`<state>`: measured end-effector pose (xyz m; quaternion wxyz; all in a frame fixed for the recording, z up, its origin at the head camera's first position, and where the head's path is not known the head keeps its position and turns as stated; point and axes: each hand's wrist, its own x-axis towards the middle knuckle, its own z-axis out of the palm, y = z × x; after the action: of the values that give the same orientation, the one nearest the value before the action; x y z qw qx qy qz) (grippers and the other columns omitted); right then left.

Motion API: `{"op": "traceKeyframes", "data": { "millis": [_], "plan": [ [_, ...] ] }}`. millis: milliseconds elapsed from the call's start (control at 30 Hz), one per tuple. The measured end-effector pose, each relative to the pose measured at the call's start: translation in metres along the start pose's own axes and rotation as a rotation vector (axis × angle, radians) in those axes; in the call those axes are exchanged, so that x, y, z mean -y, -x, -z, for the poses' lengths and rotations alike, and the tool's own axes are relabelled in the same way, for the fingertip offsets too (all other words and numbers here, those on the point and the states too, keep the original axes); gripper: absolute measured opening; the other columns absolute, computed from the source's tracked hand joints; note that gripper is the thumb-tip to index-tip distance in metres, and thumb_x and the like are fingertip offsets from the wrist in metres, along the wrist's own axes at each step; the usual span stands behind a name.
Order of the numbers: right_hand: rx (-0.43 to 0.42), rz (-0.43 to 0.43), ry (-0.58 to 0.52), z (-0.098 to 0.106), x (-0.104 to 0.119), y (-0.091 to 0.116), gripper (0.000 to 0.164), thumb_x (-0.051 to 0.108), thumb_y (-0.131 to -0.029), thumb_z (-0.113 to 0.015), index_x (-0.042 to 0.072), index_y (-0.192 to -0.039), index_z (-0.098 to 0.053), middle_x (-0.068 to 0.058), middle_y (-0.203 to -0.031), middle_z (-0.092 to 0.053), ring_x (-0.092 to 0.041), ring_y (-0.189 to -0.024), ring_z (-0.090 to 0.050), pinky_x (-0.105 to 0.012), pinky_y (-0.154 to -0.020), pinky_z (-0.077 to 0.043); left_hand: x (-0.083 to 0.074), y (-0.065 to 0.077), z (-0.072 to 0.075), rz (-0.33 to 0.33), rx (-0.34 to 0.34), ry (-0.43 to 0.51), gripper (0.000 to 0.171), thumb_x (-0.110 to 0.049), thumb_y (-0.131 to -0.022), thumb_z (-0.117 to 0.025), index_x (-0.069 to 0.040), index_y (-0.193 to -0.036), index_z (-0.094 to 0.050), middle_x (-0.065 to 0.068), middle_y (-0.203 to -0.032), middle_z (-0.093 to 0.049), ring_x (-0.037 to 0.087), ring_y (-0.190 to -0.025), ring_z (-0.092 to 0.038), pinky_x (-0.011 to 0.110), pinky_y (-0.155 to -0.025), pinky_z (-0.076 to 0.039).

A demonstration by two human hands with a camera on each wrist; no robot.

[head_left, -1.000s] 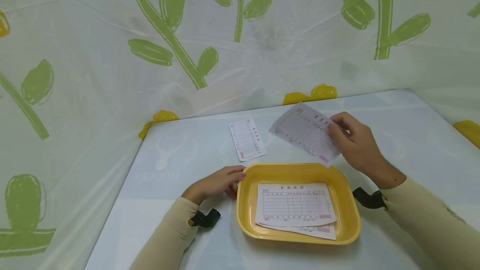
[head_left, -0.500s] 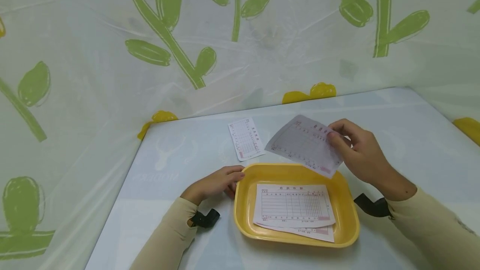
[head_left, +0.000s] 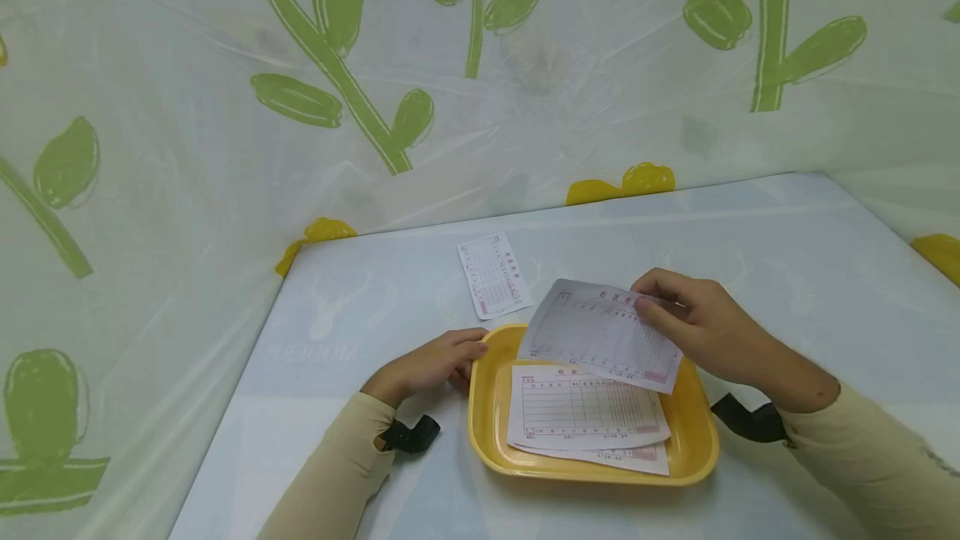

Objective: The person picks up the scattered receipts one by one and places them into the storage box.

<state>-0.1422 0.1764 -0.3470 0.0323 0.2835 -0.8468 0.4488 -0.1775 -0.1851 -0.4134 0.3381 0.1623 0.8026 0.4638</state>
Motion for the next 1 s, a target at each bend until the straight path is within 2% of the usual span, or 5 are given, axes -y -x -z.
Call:
{"op": "traceKeyframes", "data": {
  "millis": [267,433,633,867,1000],
  "plan": [
    [0.141,-0.038,-0.025,-0.014,-0.007,-0.002,0.008,0.010,-0.101,-0.057,0.013,-0.104,-0.064,-0.001,-0.097,-0.070,-0.007,-0.079,-0.063,-0.022,-0.070,-0.055,-0.002,0.000,0.000,-0.008,0.002,-0.016,0.041,-0.030,-0.105,-0.036,-0.009,-0.136,-0.053,0.008,-0.095,-0.074,0.015,-0.079,-0.069,0.031,-0.076,-0.058],
    [0.207,-0.063,-0.001,-0.023,-0.013,-0.002,0.007,0.014,-0.101,-0.058,0.014,-0.104,-0.064,0.000,-0.099,-0.070,-0.006,-0.081,-0.063,-0.022,-0.074,-0.055,-0.003,0.001,0.001,-0.024,0.020,-0.013,0.041,-0.028,-0.104,-0.033,-0.009,-0.134,-0.053,0.007,-0.096,-0.073,0.015,-0.080,-0.069,0.031,-0.076,-0.058],
    [0.247,-0.089,0.021,-0.028,-0.018,-0.001,0.008,0.014,-0.101,-0.058,0.013,-0.106,-0.064,-0.001,-0.102,-0.070,-0.007,-0.087,-0.063,-0.023,-0.078,-0.057,-0.003,0.000,0.000,-0.028,0.022,-0.015,0.040,-0.027,-0.104,-0.032,-0.008,-0.132,-0.053,0.009,-0.096,-0.074,0.015,-0.080,-0.069,0.031,-0.076,-0.058],
    [0.283,-0.077,0.057,-0.034,-0.021,-0.001,0.011,0.014,-0.101,-0.057,0.012,-0.108,-0.065,-0.002,-0.107,-0.071,-0.011,-0.098,-0.068,-0.029,-0.084,-0.059,-0.002,0.000,0.001,-0.028,0.024,-0.014,0.042,-0.028,-0.104,-0.032,-0.008,-0.136,-0.052,0.008,-0.096,-0.074,0.015,-0.080,-0.069,0.031,-0.077,-0.058],
    [0.268,-0.087,0.131,-0.038,-0.019,-0.001,0.011,0.012,-0.099,-0.059,0.014,-0.108,-0.067,0.000,-0.107,-0.071,-0.015,-0.101,-0.069,-0.034,-0.085,-0.059,-0.002,0.000,0.001,-0.028,0.026,-0.013,0.042,-0.027,-0.103,-0.032,-0.008,-0.134,-0.053,0.009,-0.097,-0.073,0.015,-0.080,-0.069,0.031,-0.077,-0.059]
  ]
}}
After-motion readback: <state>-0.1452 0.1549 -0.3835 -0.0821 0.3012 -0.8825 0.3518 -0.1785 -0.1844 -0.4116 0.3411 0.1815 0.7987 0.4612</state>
